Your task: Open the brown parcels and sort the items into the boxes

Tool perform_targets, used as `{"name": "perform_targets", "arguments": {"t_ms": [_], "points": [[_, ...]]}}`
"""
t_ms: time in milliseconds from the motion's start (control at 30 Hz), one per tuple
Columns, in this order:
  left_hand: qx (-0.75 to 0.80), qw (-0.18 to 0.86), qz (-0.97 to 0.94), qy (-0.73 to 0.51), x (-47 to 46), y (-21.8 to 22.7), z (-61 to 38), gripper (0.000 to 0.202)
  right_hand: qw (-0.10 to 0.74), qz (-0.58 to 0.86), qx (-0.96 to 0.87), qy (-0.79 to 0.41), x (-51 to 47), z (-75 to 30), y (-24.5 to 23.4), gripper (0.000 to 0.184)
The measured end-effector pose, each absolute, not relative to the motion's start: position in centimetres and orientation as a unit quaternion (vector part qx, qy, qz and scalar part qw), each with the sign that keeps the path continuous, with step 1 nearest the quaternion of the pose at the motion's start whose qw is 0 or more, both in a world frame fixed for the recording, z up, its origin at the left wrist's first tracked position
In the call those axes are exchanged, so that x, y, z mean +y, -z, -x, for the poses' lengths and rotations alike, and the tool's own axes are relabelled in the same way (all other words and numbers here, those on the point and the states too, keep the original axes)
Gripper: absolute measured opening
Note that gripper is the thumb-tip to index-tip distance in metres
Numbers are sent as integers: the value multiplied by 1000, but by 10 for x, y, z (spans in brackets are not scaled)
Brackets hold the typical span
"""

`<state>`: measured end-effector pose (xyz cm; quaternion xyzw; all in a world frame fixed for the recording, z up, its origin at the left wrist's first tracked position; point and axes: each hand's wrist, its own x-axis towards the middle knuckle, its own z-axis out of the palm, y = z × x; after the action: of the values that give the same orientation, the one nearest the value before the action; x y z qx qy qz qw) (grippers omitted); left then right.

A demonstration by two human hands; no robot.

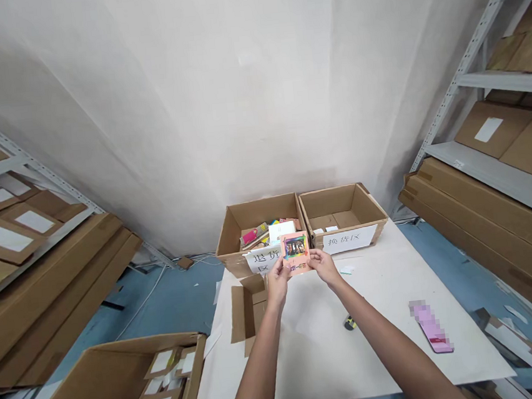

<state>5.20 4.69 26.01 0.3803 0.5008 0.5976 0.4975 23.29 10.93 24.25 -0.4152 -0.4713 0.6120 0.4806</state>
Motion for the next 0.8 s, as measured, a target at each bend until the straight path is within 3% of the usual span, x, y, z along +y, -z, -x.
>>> {"name": "perform_targets", "arguments": {"t_ms": [200,367,533,667,800], "points": [[527,459,-430,-572,118,-253,-19,70,508,417,-469,-590,171,-204,-242,46],[577,367,-442,-581,185,-259,6,68,542,512,-455,-487,245,-189,-244,51],[623,351,-447,-537,160,-198,13,55,511,580,-485,-409,238,-201,-180,45],[639,416,-492,-420,100,-118,-14,36,436,638,-517,-369,170,-216,-95,43],[732,437,-488,-189,56,-58,-37,60,224,719,-552,-357,87,-238,-24,46]]}}
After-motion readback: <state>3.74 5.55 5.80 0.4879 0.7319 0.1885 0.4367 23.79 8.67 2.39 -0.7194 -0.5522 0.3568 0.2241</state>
